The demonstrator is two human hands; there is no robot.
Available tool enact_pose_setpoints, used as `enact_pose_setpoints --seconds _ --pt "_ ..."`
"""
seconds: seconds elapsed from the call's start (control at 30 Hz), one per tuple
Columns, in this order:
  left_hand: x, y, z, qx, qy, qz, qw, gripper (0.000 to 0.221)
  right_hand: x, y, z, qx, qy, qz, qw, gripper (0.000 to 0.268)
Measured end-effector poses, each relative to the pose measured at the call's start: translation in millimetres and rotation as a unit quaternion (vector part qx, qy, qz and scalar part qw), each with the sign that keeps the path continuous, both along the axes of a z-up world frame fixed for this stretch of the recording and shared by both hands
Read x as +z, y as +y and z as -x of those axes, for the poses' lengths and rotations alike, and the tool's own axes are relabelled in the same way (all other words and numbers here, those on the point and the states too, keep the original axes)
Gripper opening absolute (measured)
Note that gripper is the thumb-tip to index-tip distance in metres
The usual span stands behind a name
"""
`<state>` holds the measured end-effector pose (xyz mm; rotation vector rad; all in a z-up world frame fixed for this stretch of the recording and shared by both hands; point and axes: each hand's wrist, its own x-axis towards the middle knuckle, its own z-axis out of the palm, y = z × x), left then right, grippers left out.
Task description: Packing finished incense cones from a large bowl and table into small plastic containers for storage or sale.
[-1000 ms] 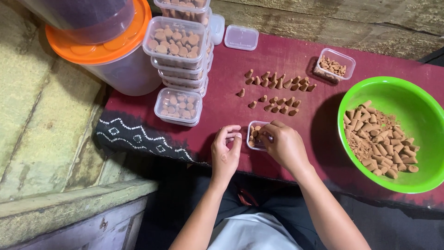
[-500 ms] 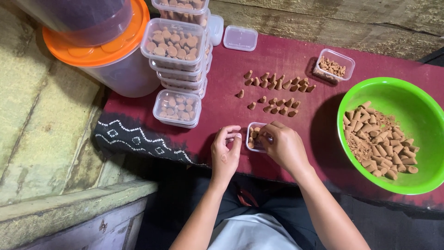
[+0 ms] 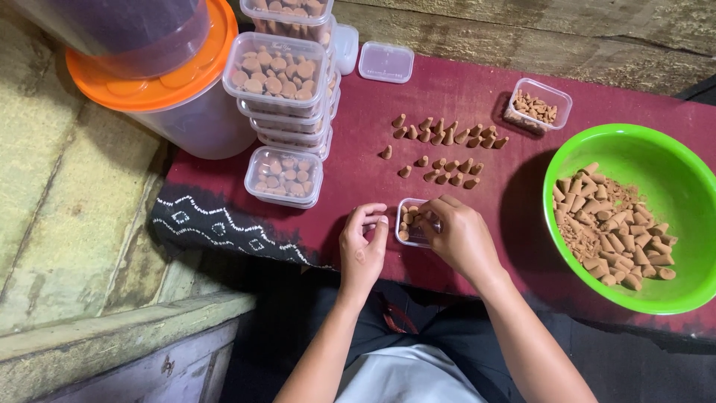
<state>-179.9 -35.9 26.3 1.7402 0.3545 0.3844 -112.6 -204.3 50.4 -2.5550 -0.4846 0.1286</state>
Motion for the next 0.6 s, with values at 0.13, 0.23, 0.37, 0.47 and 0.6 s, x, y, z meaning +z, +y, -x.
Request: enact_pose_setpoints --seconds 0.13,0.23,0.37,0.47,0.6 --pt "-0.2 -0.2 -1.7 -0.002 0.001 -0.002 1.000 0.018 -2.4 -4.1 -0.2 -0.001 -0.007 -0.003 1.000 0.014" --pt "1.2 -0.9 -3.2 -0.004 0.003 0.001 1.000 0.018 3.2 -6.0 0.2 -0.002 -0.009 -0.015 1.000 0.015" --pt "3.3 -1.8 -4.6 -0.006 0.008 0.001 1.000 0.018 8.3 -9.1 -0.8 -0.007 -0.009 -0.022 1.000 0.015" --pt "5.9 -2.9 -5.7 -0.007 0.010 0.000 1.000 0.018 8.6 -10.4 -0.9 -0.009 -0.014 -0.031 0.999 0.013" --pt "7.4 -4.5 -7.3 -0.007 0.013 0.003 1.000 0.017 5.9 -12.3 -1.4 -0.008 -0.014 -0.035 0.999 0.012"
